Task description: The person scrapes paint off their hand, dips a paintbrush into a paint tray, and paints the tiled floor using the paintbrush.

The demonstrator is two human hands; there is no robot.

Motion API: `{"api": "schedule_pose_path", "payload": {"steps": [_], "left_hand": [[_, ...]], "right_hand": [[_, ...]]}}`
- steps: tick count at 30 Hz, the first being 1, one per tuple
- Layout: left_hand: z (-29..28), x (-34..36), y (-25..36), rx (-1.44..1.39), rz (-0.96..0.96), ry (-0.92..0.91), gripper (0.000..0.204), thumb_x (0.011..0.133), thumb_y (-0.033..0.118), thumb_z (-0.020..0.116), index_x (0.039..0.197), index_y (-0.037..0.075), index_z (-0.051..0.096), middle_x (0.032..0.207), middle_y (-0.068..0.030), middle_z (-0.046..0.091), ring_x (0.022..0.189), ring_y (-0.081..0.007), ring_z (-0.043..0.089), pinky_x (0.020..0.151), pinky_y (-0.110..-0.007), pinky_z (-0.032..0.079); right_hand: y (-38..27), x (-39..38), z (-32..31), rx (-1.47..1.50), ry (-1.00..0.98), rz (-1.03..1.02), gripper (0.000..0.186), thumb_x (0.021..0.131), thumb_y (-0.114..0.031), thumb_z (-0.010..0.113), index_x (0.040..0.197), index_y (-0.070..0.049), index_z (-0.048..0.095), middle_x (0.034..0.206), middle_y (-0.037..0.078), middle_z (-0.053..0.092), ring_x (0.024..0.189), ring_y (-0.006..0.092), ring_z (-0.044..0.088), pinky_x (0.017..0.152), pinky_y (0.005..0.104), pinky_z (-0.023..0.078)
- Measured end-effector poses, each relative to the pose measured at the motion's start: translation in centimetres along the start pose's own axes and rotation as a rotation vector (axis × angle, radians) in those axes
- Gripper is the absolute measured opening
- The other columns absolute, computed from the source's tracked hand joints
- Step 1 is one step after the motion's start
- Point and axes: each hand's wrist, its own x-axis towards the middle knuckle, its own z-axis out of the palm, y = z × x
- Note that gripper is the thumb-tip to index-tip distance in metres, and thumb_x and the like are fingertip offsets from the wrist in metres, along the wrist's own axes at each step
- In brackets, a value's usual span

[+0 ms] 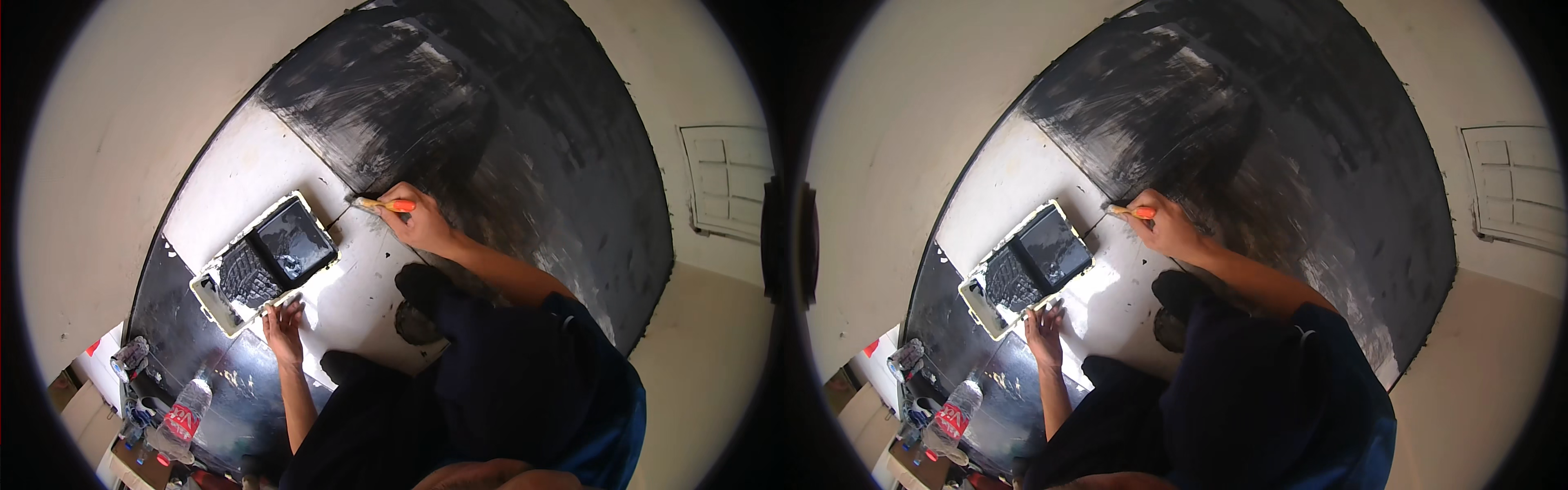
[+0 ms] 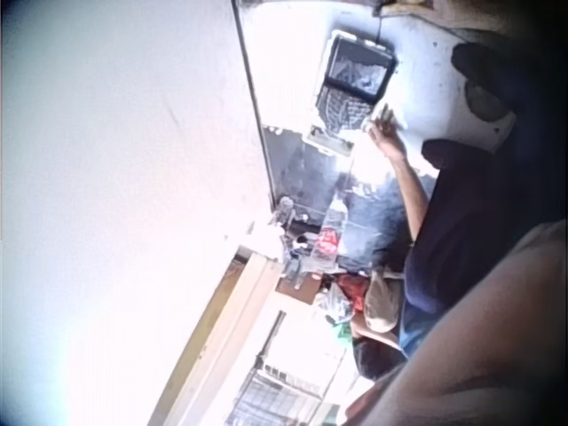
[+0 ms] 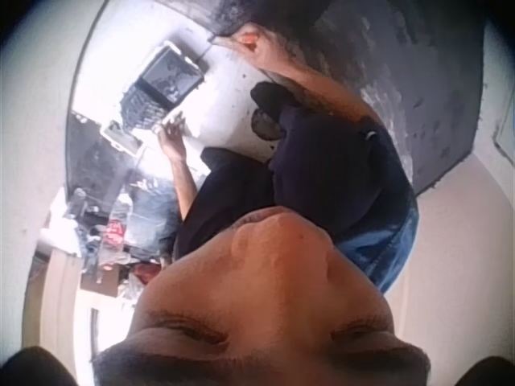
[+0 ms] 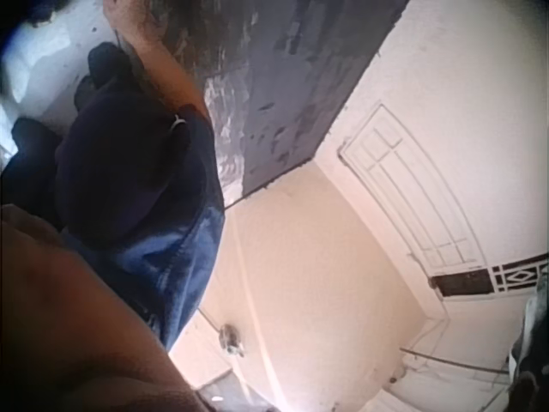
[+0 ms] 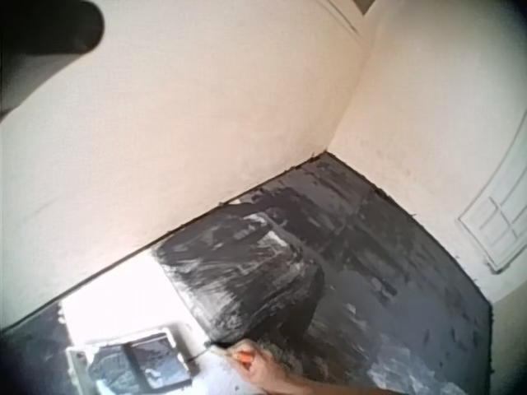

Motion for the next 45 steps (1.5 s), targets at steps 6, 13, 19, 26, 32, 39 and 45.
{"api": "schedule_pose_path", "payload": {"steps": [6, 13, 19, 26, 32, 39, 45], "left_hand": [[-0.1, 0.1, -0.4, 0.012, 0.021, -0.026, 0.032, 0.107, 0.036, 0.05, 0.121, 0.007, 0.054, 0.126, -0.0126, 0.063, 0.105, -0.025, 0.067, 0.09, -0.039, 0.053], [-0.1, -0.2, -0.5, -0.001, 0.0, 0.024, 0.031, 0.107, 0.034, 0.052, 0.117, 0.005, 0.055, 0.116, -0.0142, 0.068, 0.101, -0.0257, 0.069, 0.088, -0.04, 0.055], [0.3, -0.5, -0.2, 0.013, -0.01, 0.022, 0.031, 0.107, 0.034, 0.051, 0.118, 0.005, 0.058, 0.114, -0.0117, 0.069, 0.099, -0.025, 0.069, 0.088, -0.039, 0.055], [1.0, -0.6, -0.5, -0.022, 0.008, 0.078, 0.03, 0.107, 0.033, 0.052, 0.115, 0.004, 0.058, 0.106, -0.0159, 0.071, 0.095, -0.0263, 0.072, 0.083, -0.037, 0.058], [0.7, -0.7, -0.1, -0.01, 0.024, 0.084, 0.029, 0.107, 0.033, 0.052, 0.114, 0.005, 0.058, 0.105, -0.0137, 0.071, 0.095, -0.0251, 0.072, 0.081, -0.035, 0.056], [0.3, -0.2, -0.3, 0.045, 0.016, 0.005, 0.036, 0.108, 0.036, 0.049, 0.12, 0.005, 0.06, 0.11, -0.0134, 0.071, 0.096, -0.0247, 0.071, 0.079, -0.034, 0.055], [0.1, -0.3, -0.6, 0.033, 0.027, 0.004, 0.036, 0.108, 0.035, 0.047, 0.118, 0.003, 0.061, 0.106, -0.0155, 0.073, 0.094, -0.0265, 0.072, 0.078, -0.034, 0.055]], "right_hand": [[7.9, 8.9, -3.1, 0.06, 0.204, 0.231, 0.02, 0.091, -0.013, 0.076, 0.084, 0.0, 0.062, 0.071, 0.006, 0.066, 0.061, 0.009, 0.062, 0.054, 0.029, 0.05], [14.4, 16.3, -13.9, -0.68, 0.356, 0.089, 0.018, 0.095, -0.015, 0.068, 0.091, -0.004, 0.055, 0.082, 0.015, 0.059, 0.067, 0.0331, 0.064, 0.061, 0.043, 0.052], [9.7, 15.2, -0.5, -0.552, -0.048, -0.241, 0.016, 0.092, -0.015, 0.065, 0.097, -0.008, 0.052, 0.098, 0.016, 0.058, 0.078, 0.0387, 0.066, 0.065, 0.0461, 0.056], [3.9, 13.2, 6.3, 0.065, 0.02, -0.03, 0.025, 0.091, -0.018, 0.073, 0.087, -0.002, 0.054, 0.074, 0.015, 0.062, 0.063, 0.0324, 0.064, 0.059, 0.037, 0.053], [13.1, 15.0, -10.2, -0.321, 0.455, 0.136, 0.025, 0.093, -0.018, 0.075, 0.085, 0.0, 0.06, 0.069, 0.01, 0.069, 0.06, 0.0159, 0.068, 0.057, 0.0321, 0.052], [16.4, 19.6, -13.0, -0.762, 0.377, -0.069, 0.017, 0.097, -0.021, 0.064, 0.095, -0.006, 0.056, 0.091, 0.018, 0.062, 0.078, 0.042, 0.064, 0.067, 0.0495, 0.052], [9.2, 21.8, 4.3, -0.283, 0.073, -0.167, 0.019, 0.091, -0.016, 0.068, 0.093, -0.004, 0.054, 0.088, 0.016, 0.062, 0.076, 0.0393, 0.065, 0.07, 0.0433, 0.056]]}}
